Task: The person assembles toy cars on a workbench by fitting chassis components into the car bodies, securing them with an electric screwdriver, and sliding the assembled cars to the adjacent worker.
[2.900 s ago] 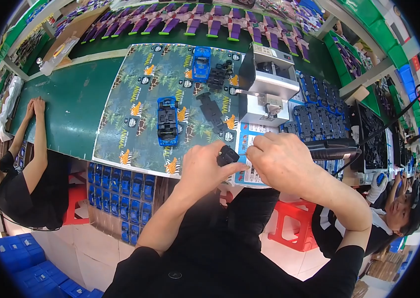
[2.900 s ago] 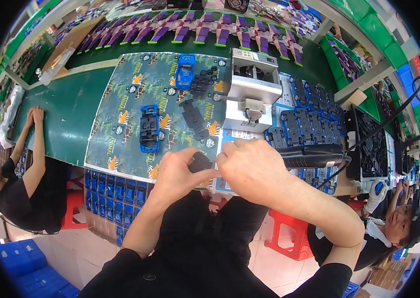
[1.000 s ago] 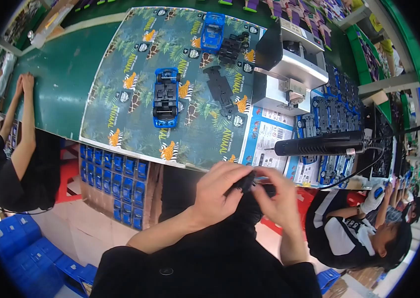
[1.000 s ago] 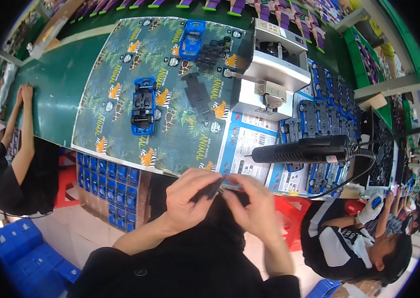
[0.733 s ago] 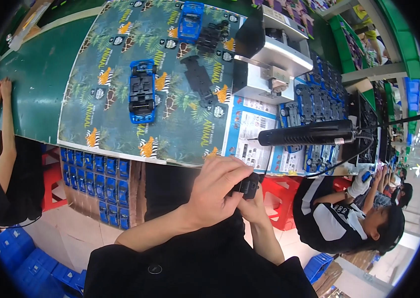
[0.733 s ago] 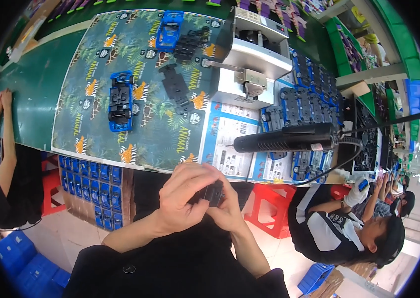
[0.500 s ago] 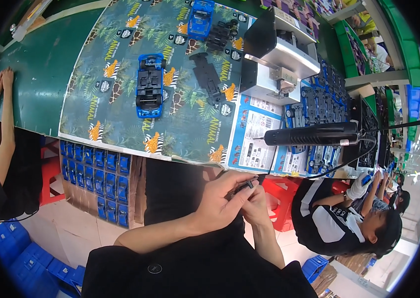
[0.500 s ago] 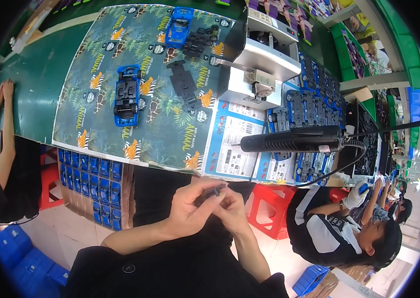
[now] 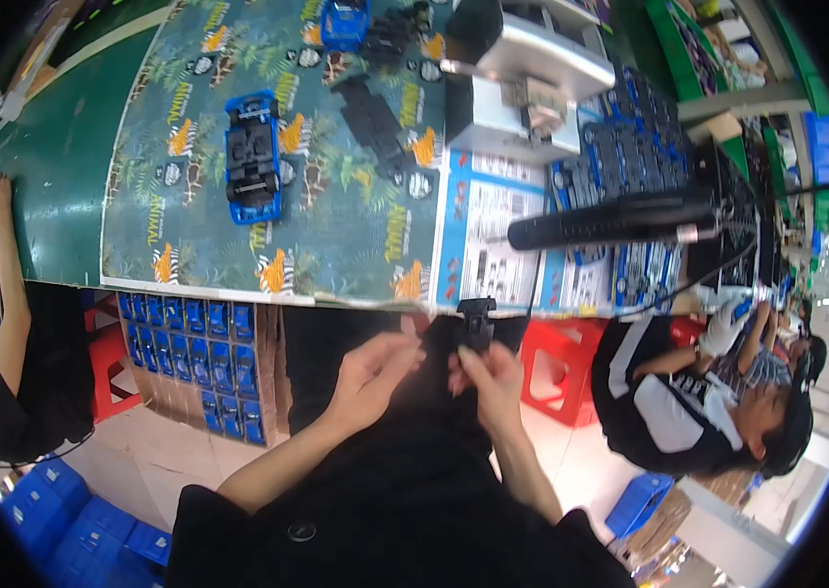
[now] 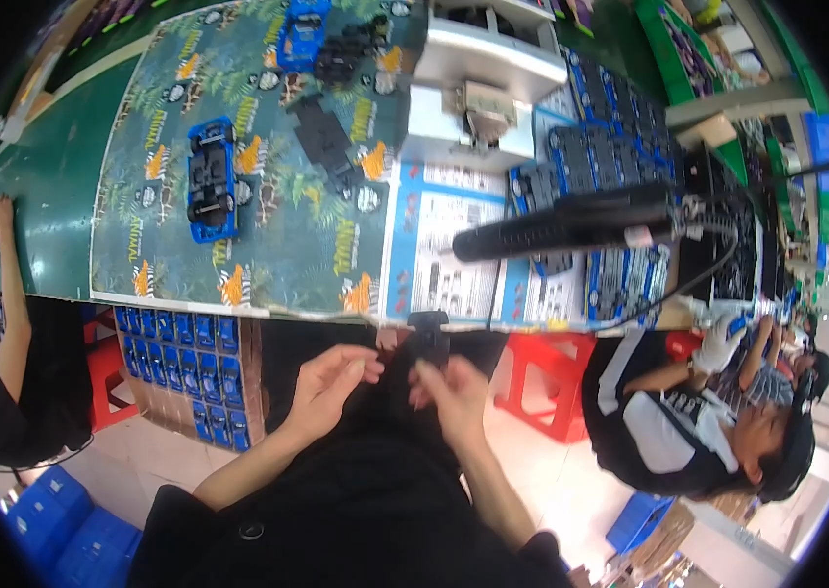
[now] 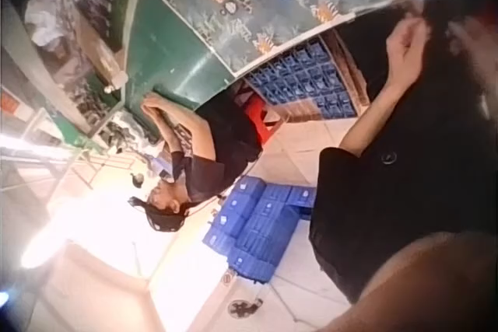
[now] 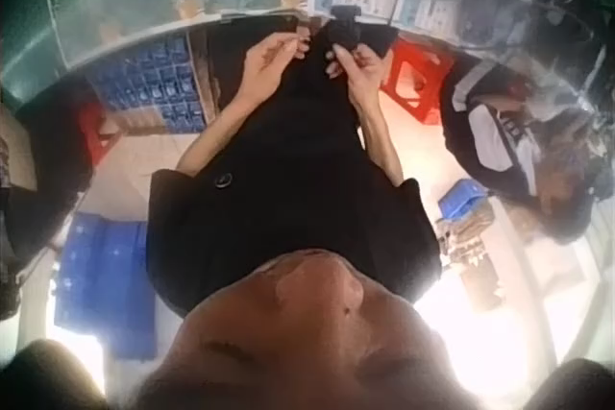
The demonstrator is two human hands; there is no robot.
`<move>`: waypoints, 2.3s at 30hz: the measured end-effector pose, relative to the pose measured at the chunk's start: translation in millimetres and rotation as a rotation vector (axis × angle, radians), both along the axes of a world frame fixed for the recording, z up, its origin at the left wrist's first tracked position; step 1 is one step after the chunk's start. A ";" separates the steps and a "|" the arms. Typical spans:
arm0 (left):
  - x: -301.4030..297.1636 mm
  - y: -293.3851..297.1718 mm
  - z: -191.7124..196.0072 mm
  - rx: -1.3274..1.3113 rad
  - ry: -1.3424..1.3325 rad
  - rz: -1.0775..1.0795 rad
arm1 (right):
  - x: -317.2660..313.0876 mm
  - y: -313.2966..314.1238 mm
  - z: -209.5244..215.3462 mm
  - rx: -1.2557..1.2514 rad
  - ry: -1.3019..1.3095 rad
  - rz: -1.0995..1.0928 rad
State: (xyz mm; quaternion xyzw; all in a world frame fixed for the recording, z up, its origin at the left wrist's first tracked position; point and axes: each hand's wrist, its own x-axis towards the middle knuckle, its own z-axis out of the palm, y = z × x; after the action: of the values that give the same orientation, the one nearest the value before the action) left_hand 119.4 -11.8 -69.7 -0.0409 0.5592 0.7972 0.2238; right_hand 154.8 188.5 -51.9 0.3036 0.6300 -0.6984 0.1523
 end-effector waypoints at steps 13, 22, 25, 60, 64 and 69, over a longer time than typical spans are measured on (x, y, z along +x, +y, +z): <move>-27.0 5.0 51.4 -0.489 0.748 0.106 | 28.3 21.2 40.8 -0.146 0.379 -0.032; -94.2 38.1 57.5 -0.944 1.000 -0.039 | 30.0 39.9 41.1 -0.068 0.428 -0.037; -99.2 47.9 57.4 -0.969 1.007 -0.043 | 31.2 44.1 37.9 -0.106 0.391 -0.049; 17.7 115.7 154.0 0.345 1.191 -0.672 | 106.8 23.6 16.7 -0.134 0.450 -0.586; -34.4 56.9 108.7 -0.140 0.636 0.086 | 48.6 18.9 55.1 -0.266 0.512 -0.449; -47.5 29.7 92.4 0.119 0.219 0.100 | -35.0 -15.0 64.2 -0.326 0.556 -0.034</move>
State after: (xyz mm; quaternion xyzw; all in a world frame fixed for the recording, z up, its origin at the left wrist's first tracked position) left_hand 72.0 17.9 22.7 0.0317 0.5292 0.8388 0.1236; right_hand 119.8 173.4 12.2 0.0831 0.5222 -0.8487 0.0094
